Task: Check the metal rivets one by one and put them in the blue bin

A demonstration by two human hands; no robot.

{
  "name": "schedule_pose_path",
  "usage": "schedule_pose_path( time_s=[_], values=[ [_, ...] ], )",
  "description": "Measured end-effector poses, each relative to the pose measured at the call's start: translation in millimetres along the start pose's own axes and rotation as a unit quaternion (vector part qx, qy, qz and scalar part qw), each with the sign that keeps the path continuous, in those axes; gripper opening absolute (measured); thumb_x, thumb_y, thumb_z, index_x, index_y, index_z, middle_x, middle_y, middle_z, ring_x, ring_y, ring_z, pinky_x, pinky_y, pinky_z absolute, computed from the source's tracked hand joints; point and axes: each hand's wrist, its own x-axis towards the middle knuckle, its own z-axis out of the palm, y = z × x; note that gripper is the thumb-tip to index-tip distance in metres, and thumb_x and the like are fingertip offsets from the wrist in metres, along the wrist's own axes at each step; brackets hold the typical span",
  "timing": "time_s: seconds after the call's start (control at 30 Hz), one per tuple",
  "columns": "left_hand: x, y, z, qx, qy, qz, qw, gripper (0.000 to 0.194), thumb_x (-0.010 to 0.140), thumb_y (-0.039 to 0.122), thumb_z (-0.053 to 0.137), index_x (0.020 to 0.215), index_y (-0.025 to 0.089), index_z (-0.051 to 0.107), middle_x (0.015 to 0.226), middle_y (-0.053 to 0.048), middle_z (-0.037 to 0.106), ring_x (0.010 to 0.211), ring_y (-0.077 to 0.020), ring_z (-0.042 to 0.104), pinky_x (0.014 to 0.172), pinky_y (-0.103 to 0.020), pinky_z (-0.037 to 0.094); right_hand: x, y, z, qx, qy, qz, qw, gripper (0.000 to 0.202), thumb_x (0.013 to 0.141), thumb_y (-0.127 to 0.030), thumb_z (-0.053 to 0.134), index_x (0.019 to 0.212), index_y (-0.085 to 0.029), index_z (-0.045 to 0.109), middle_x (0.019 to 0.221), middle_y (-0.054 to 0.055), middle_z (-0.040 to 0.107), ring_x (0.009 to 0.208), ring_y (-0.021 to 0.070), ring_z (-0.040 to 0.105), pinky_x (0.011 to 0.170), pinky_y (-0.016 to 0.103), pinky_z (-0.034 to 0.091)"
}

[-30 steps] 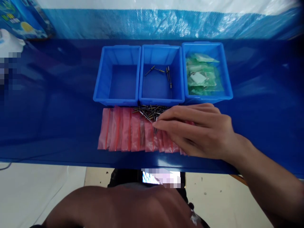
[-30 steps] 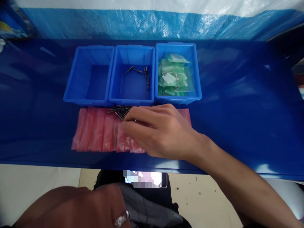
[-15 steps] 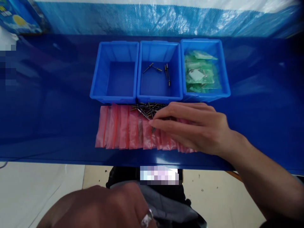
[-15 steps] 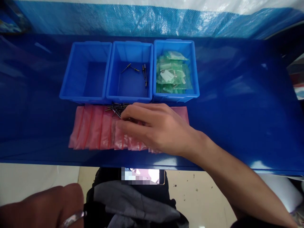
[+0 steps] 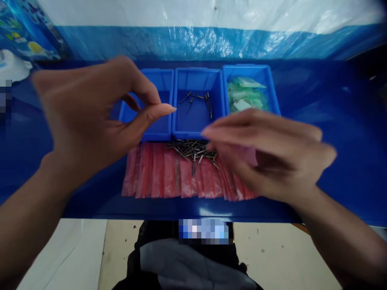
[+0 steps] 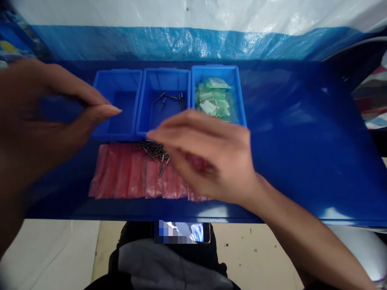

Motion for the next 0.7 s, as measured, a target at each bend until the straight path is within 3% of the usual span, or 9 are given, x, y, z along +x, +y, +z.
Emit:
schedule_pose_path(
  time_s=[0.1, 0.2, 0.33, 0.53, 0.7],
  values=[
    [19.8, -9.7, 15.1, 0.054, -0.065, 0.067, 0.994, 0.044, 0.108, 0.058, 0.055, 0.087, 0.024, 0.071, 0.108, 0.004, 0.079, 0.101, -0.0154, 0.07, 0.093, -0.036, 0.058, -4.5, 7.2, 3.3, -0.085, -0.143, -0.101, 0.981, 0.019, 0.102, -0.012, 0.067, 0.118, -0.014, 0.077, 0.112, 0.01, 0.079, 0.09, 0.0153, 0.075, 0.068, 0.03, 0.061],
    [20.2, -15.5, 30.9, 0.065, -0.066, 0.131, 0.987, 0.042, 0.108, 0.058, 0.054, 0.102, 0.022, 0.075, 0.127, 0.0, 0.079, 0.118, -0.0218, 0.074, 0.094, -0.039, 0.064, -8.1, 14.4, 9.0, -0.128, -0.221, -0.142, 0.956, 0.024, 0.107, -0.011, 0.055, 0.119, -0.011, 0.076, 0.108, 0.011, 0.077, 0.089, 0.0194, 0.07, 0.07, 0.034, 0.059],
    [5.9, -20.7, 38.3, 0.051, -0.031, 0.19, 0.98, 0.033, 0.107, 0.044, 0.06, 0.131, 0.023, 0.07, 0.139, -0.001, 0.074, 0.133, -0.0196, 0.071, 0.103, -0.038, 0.067, -9.0, 18.5, 10.8, -0.147, -0.21, -0.153, 0.954, 0.023, 0.108, -0.012, 0.054, 0.112, -0.008, 0.077, 0.103, 0.012, 0.076, 0.086, 0.0193, 0.066, 0.071, 0.035, 0.059],
    [-8.1, -22.0, 32.0, 0.01, -0.054, 0.231, 0.971, 0.04, 0.108, 0.037, 0.06, 0.146, 0.021, 0.061, 0.156, -0.009, 0.061, 0.146, -0.0232, 0.06, 0.114, -0.046, 0.062, -5.2, 18.4, 2.9, -0.13, -0.259, -0.144, 0.946, 0.024, 0.108, -0.01, 0.053, 0.113, -0.009, 0.077, 0.115, 0.013, 0.077, 0.101, 0.0239, 0.071, 0.083, 0.04, 0.064],
    [-8.7, -23.1, 37.1, -0.003, -0.02, 0.256, 0.966, 0.039, 0.106, 0.032, 0.066, 0.143, 0.02, 0.063, 0.153, -0.012, 0.063, 0.144, -0.0242, 0.062, 0.113, -0.045, 0.063, -5.0, 20.5, 2.4, -0.13, -0.25, -0.146, 0.948, 0.021, 0.108, -0.011, 0.055, 0.106, -0.011, 0.076, 0.113, 0.013, 0.078, 0.098, 0.0232, 0.072, 0.083, 0.04, 0.063]
  ],
)
